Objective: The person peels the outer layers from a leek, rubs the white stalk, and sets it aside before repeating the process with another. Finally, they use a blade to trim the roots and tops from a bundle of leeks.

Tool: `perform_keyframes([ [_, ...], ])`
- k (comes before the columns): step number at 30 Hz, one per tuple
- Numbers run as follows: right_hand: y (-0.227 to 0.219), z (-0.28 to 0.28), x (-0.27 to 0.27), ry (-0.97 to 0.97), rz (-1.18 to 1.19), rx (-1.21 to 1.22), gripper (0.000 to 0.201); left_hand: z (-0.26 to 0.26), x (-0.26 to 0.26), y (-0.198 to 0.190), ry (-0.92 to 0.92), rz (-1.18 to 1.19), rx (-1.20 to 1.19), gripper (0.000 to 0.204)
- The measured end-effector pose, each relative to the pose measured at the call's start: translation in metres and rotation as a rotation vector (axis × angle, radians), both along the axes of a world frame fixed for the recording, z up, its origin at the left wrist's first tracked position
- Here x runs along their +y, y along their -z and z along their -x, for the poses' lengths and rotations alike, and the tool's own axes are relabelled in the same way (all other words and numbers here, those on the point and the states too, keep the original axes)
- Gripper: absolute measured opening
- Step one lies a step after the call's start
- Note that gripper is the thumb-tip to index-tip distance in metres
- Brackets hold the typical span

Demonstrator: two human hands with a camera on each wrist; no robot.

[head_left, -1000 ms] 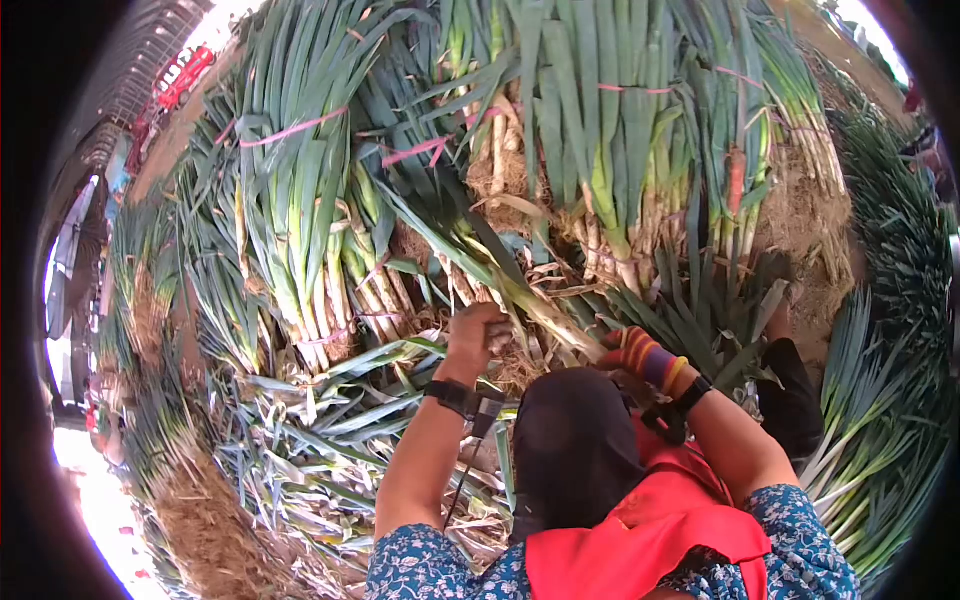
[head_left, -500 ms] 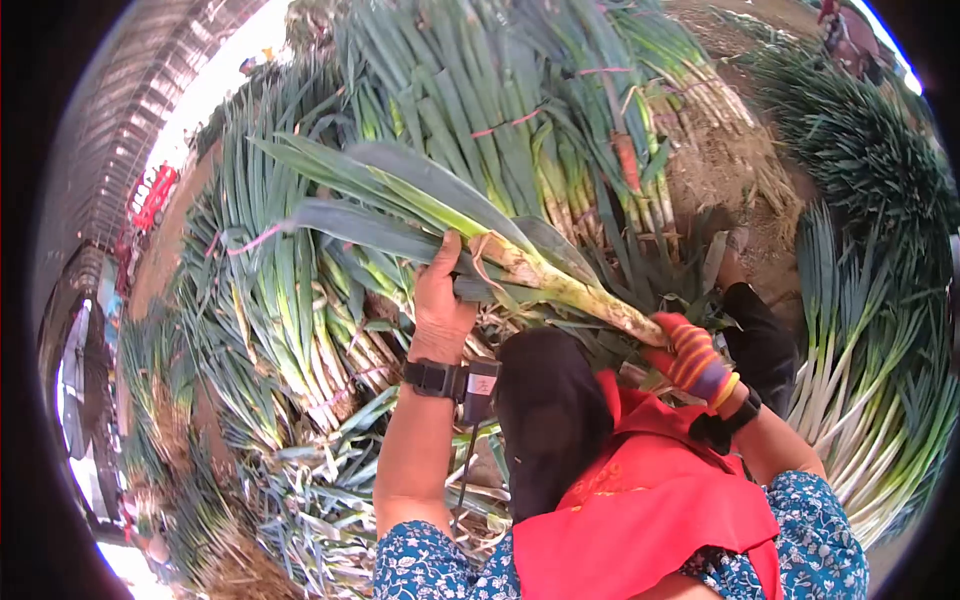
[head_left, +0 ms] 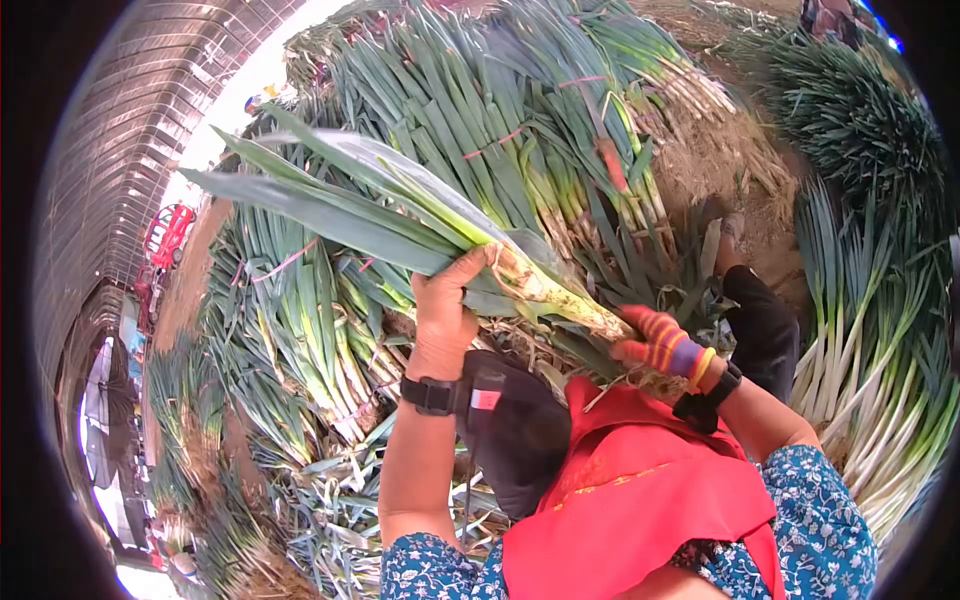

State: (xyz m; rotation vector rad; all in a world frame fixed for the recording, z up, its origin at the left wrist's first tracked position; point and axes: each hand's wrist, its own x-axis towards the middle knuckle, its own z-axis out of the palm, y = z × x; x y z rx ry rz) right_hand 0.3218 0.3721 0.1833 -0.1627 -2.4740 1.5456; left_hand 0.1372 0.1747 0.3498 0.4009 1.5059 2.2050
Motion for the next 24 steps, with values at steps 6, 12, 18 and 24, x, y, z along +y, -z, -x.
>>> perform_keyframes([
  [6, -0.125, 0.050, -0.035, 0.132, -0.421, 0.551, 0.060, -0.031, 0.016, 0.017, -0.001, -0.072, 0.000, 0.038],
  [12, -0.136, 0.066, -0.038, 0.023, -0.688, 0.714, 0.021, -0.037, -0.002, 0.013, -0.047, -0.071, -0.044, 0.031],
  [18, -0.131, 0.041, -0.044, -0.159, 0.064, 0.504, 0.024, -0.027, -0.015, 0.024, -0.071, -0.070, -0.005, 0.029],
  [24, -0.145, 0.065, -0.058, 0.028, -0.665, 0.868, 0.039, -0.036, 0.003, 0.027, -0.035, -0.080, -0.010, 0.026],
])
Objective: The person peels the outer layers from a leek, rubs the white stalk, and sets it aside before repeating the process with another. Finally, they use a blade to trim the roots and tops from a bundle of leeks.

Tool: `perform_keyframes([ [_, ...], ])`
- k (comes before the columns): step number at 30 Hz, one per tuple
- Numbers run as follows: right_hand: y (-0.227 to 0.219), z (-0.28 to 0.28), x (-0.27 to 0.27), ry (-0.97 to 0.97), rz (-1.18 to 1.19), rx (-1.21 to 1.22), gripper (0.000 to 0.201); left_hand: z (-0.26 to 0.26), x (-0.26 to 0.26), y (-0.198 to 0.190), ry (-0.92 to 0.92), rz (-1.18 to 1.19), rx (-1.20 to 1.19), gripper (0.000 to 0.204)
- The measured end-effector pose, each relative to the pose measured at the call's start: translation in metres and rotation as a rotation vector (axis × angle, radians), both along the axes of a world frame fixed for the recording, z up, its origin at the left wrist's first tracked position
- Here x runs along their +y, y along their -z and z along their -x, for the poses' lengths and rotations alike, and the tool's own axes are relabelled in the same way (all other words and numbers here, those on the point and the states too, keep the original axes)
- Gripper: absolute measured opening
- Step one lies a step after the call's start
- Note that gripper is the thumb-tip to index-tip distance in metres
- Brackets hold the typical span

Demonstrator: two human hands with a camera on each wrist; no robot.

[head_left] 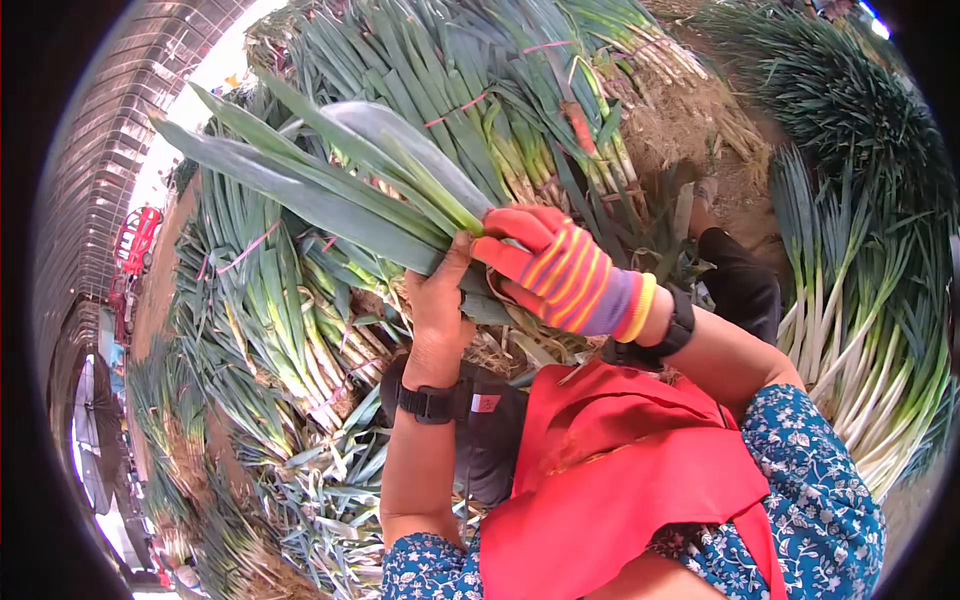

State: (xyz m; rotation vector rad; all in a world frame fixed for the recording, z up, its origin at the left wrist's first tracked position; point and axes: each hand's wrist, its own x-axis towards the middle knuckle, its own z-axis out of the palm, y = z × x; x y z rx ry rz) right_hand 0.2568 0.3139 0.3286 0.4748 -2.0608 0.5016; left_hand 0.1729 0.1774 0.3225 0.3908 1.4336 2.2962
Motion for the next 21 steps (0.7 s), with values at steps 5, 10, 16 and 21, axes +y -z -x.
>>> perform_keyframes([
  [5, 0.012, -0.007, 0.008, -0.179, 0.059, -0.331, 0.027, 0.009, -0.006, -0.004, -0.066, -0.007, -0.023, 0.030],
  [10, 0.046, -0.045, 0.019, -0.447, 0.169, -0.752, 0.018, 0.029, -0.019, 0.011, -0.089, -0.004, -0.013, 0.037],
  [16, 0.052, -0.054, 0.013, -0.046, 0.093, -0.670, 0.044, 0.046, -0.016, 0.034, -0.167, -0.061, -0.029, 0.039],
  [21, 0.046, 0.009, -0.014, 0.176, -0.167, -0.297, 0.059, 0.047, 0.003, 0.043, -0.231, -0.013, -0.184, 0.044],
])
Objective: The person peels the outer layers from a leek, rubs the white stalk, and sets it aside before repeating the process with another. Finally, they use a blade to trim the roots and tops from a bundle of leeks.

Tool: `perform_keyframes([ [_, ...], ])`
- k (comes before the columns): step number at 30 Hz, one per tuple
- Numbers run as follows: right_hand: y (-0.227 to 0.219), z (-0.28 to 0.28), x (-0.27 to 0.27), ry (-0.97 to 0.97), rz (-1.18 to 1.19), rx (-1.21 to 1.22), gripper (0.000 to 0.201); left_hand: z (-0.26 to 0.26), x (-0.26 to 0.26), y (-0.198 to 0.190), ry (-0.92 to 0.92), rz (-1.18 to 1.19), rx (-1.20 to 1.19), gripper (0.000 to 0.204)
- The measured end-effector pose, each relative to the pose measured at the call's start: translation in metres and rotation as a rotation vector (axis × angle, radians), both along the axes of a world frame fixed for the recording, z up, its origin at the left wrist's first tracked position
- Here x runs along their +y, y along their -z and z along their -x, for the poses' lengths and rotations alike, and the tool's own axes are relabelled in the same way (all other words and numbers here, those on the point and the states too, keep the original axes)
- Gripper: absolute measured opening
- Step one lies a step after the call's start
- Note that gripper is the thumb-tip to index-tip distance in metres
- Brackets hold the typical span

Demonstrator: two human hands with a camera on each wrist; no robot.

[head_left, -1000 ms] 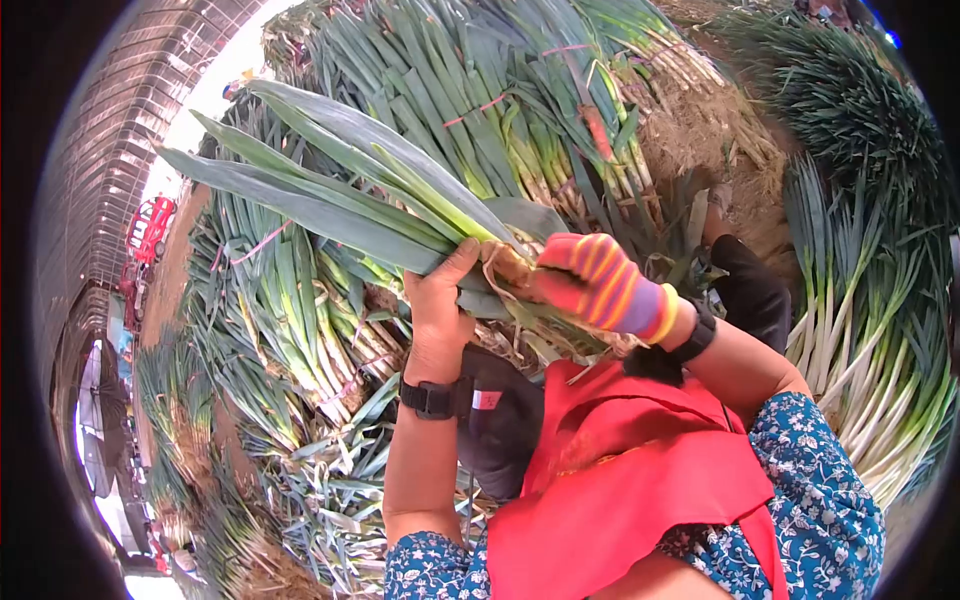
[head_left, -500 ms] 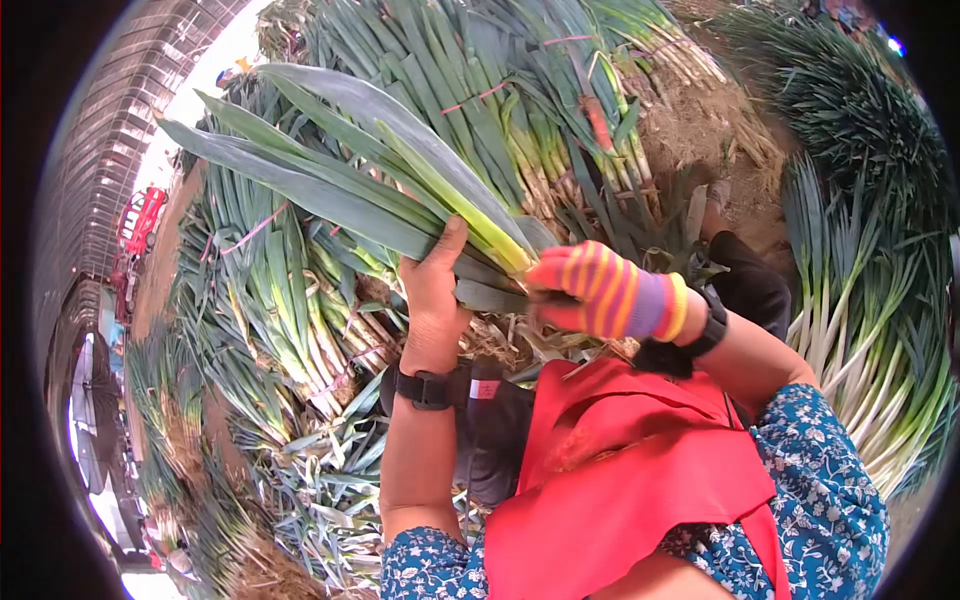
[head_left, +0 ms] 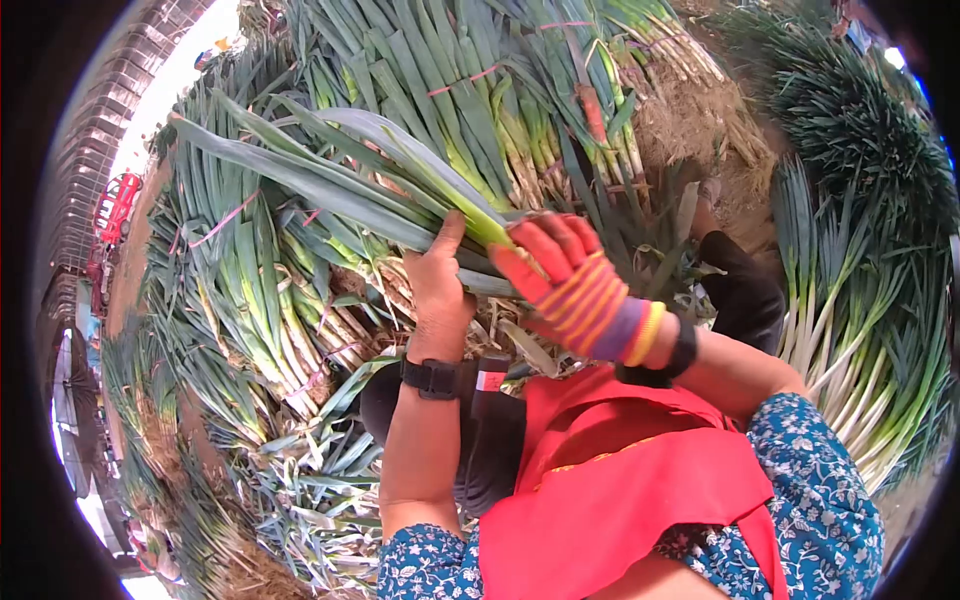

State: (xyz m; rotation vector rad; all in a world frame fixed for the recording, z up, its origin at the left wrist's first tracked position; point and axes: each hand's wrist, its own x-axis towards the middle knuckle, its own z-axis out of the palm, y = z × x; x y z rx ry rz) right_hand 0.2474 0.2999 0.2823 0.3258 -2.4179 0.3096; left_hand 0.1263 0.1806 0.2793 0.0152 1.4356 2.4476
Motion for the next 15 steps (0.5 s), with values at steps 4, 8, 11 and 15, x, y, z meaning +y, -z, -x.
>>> perform_keyframes([
  [4, 0.028, 0.026, -0.007, -0.053, 0.026, 0.119, 0.051, 0.004, 0.003, 0.010, 0.044, 0.071, -0.030, 0.034],
  [8, 0.025, 0.014, -0.008, -0.234, 0.175, -0.088, 0.023, 0.005, -0.002, 0.016, 0.076, 0.134, -0.062, 0.032],
  [11, 0.008, -0.007, -0.014, -0.349, 0.350, -0.360, 0.027, 0.007, -0.004, 0.022, 0.095, 0.060, -0.090, 0.032],
  [15, -0.022, -0.040, -0.036, -0.786, 0.630, -0.610, 0.032, 0.020, -0.009, 0.018, 0.047, 0.126, -0.181, 0.031],
])
